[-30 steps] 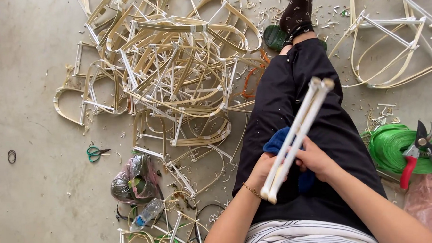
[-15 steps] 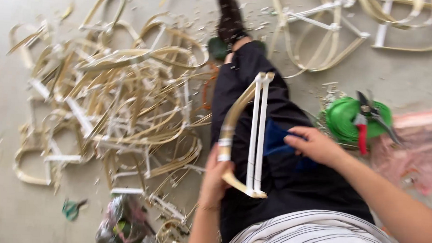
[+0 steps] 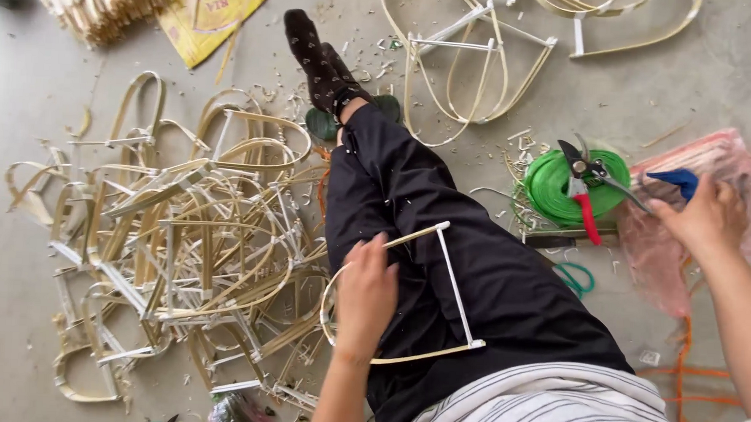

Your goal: The recorder is assembling and taping bamboo frame components together on a workshop floor.

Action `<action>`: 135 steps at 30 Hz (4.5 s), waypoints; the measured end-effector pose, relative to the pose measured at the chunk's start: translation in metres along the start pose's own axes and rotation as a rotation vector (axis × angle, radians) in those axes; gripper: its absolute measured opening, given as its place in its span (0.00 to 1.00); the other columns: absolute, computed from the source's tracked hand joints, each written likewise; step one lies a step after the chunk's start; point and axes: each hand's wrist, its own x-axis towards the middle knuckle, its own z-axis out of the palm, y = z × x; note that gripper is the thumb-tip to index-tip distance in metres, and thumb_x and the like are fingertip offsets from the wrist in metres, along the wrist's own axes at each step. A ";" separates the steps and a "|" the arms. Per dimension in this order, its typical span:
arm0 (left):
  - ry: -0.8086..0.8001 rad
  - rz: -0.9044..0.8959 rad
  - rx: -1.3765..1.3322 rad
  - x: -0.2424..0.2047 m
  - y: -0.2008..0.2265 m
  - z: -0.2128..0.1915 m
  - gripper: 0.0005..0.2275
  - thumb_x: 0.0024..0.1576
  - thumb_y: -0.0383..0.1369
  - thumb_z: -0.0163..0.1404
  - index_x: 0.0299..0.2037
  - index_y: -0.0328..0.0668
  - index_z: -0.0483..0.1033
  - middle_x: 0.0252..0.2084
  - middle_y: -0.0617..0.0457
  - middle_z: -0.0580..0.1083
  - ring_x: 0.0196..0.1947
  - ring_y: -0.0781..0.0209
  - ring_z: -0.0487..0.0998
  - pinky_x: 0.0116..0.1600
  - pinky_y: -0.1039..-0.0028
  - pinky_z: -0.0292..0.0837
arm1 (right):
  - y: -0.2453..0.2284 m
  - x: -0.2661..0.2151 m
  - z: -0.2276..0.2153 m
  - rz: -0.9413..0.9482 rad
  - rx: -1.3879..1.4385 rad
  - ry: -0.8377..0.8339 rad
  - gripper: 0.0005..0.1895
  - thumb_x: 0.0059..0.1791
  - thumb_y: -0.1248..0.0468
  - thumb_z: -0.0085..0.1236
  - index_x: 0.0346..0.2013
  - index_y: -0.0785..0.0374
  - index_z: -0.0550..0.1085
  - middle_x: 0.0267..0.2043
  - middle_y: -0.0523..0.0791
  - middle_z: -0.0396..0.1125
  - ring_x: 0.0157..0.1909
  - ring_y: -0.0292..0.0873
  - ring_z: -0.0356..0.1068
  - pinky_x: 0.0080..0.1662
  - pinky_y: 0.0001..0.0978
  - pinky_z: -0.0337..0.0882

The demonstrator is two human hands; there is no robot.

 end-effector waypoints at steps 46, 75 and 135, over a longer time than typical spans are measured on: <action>-0.486 -0.358 -1.026 -0.051 0.019 -0.056 0.17 0.71 0.39 0.41 0.35 0.35 0.72 0.21 0.58 0.69 0.19 0.72 0.66 0.26 0.78 0.65 | -0.184 -0.179 -0.161 -0.630 0.722 -1.301 0.35 0.46 0.69 0.68 0.64 0.54 0.63 0.54 0.46 0.66 0.55 0.43 0.66 0.56 0.35 0.70; -0.531 -0.316 -0.893 -0.050 0.030 -0.057 0.18 0.71 0.41 0.39 0.34 0.38 0.75 0.20 0.58 0.70 0.19 0.73 0.66 0.27 0.79 0.64 | -0.206 -0.194 -0.190 -0.744 0.486 -1.172 0.54 0.40 0.62 0.69 0.76 0.41 0.51 0.66 0.39 0.57 0.61 0.41 0.62 0.60 0.33 0.67; -0.117 -0.341 -1.466 -0.029 -0.039 -0.035 0.17 0.70 0.29 0.38 0.68 0.50 0.66 0.23 0.64 0.66 0.16 0.78 0.62 0.20 0.82 0.58 | -0.217 -0.124 -0.130 -1.113 0.241 -0.140 0.19 0.38 0.42 0.65 0.38 0.42 0.78 0.73 0.53 0.55 0.74 0.56 0.51 0.64 0.46 0.60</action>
